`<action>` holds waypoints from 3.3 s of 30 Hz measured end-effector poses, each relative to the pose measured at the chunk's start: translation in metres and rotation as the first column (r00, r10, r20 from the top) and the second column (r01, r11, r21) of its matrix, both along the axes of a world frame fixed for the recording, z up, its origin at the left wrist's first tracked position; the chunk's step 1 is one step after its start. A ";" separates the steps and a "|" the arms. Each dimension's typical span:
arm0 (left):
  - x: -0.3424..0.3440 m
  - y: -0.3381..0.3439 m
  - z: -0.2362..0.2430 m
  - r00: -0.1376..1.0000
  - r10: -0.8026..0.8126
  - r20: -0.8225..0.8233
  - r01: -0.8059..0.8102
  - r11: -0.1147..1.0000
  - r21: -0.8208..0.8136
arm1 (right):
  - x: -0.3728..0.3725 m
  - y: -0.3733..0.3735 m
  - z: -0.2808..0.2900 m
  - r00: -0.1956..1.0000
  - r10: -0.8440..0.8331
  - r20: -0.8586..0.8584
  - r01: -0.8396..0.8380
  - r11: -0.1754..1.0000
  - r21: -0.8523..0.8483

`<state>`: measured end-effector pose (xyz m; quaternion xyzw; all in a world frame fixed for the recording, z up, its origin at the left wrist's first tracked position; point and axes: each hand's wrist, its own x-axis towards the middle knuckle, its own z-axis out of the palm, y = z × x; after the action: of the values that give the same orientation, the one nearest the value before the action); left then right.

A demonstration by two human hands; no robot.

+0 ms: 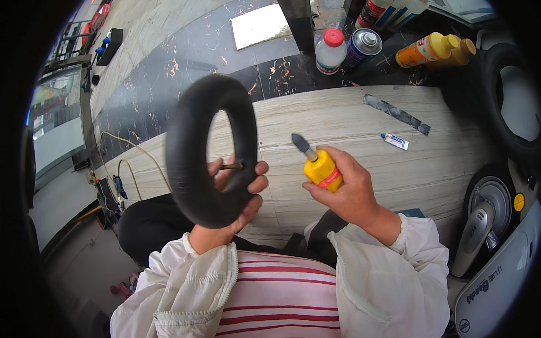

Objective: The person inspects a small tire, uses a screwdriver to remove a valve stem, applies a substance from a yellow bottle to the tire, and then applies a patch to the tire.

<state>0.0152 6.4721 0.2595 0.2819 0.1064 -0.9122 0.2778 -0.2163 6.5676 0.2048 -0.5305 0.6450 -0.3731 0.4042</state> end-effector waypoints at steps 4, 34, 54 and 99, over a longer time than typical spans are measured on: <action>0.020 -0.021 0.047 0.987 0.141 0.071 -0.133 0.985 -0.113 | -0.004 0.006 -0.011 0.901 -0.288 0.324 0.215 0.946 0.244; 0.036 -0.025 0.031 0.982 0.138 0.129 -0.136 0.990 -0.022 | -0.003 -0.135 -0.029 0.905 0.147 0.399 -0.244 0.948 0.205; 0.019 0.003 -0.002 0.985 -0.014 0.169 -0.019 0.982 0.189 | -0.006 -0.062 0.015 0.812 0.420 -0.405 -0.465 0.885 -0.013; -0.005 0.014 0.013 0.671 -0.117 0.732 0.313 0.940 -0.136 | 0.010 -0.048 0.021 0.834 0.327 -0.444 -0.377 0.926 -0.026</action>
<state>0.0106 6.4864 0.2727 0.5866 -0.1600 -0.7628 0.2200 -0.2067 6.5198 0.2259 -0.7314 0.5871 -0.2013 0.2826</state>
